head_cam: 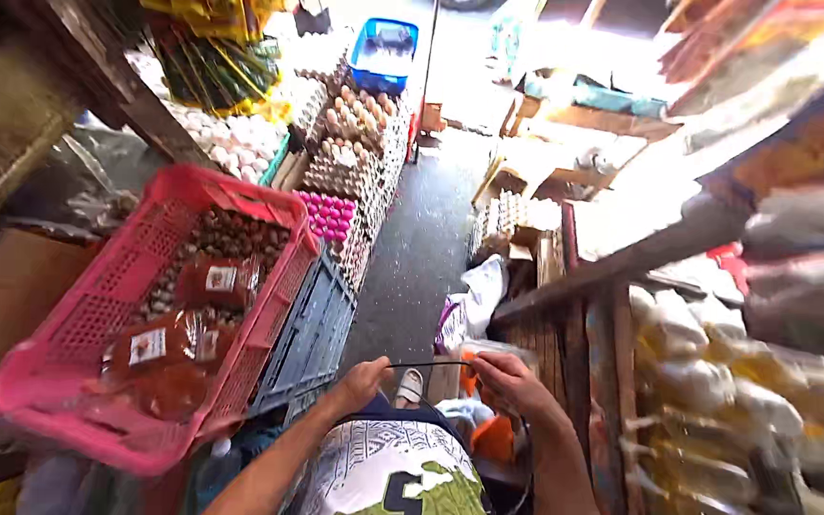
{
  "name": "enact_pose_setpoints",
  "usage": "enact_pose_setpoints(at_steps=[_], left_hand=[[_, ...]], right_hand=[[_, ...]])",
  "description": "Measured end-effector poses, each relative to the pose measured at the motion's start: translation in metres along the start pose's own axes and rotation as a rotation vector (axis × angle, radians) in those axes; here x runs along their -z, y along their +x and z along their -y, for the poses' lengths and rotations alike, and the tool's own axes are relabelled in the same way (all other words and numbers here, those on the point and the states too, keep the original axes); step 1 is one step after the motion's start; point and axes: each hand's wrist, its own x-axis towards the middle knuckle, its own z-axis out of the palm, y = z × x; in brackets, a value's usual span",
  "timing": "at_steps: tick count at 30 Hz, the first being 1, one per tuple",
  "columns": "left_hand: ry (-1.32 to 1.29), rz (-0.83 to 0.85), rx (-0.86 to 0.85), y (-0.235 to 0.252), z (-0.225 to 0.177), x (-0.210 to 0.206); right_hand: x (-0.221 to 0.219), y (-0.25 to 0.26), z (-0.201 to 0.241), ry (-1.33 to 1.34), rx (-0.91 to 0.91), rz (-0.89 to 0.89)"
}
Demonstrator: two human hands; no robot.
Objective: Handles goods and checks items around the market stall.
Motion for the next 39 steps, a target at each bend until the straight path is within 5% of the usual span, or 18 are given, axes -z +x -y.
enact_pose_setpoints(at_steps=[5, 11, 14, 18, 24, 29, 33, 39], left_hand=[[-0.165, -0.204, 0.187, 0.086, 0.018, 0.05], [-0.322, -0.329, 0.221, 0.242, 0.023, 0.087], [-0.262, -0.399, 0.099, 0.347, 0.026, 0.165], [-0.111, -0.149, -0.165, 0.491, -0.029, 0.286], [0.078, 0.137, -0.321, 0.699, -0.048, 0.373], [0.061, 0.028, -0.23, 0.874, 0.004, 0.428], [-0.061, -0.104, -0.129, 0.989, 0.049, 0.452], [-0.168, -0.074, 0.047, 1.125, 0.038, 0.502]], right_hand=[[0.091, 0.119, 0.064, 0.067, 0.079, 0.087], [0.177, 0.303, 0.089, -0.152, 0.124, 0.242], [0.221, 0.393, 0.099, -0.284, 0.048, 0.364], [0.287, 0.492, 0.126, -0.412, -0.018, 0.352], [0.438, 0.572, 0.151, -0.35, -0.12, 0.115], [0.58, 0.643, 0.148, -0.118, -0.137, -0.022], [0.701, 0.737, 0.177, -0.133, -0.104, 0.03], [0.837, 0.899, 0.262, -0.327, -0.066, 0.213]])
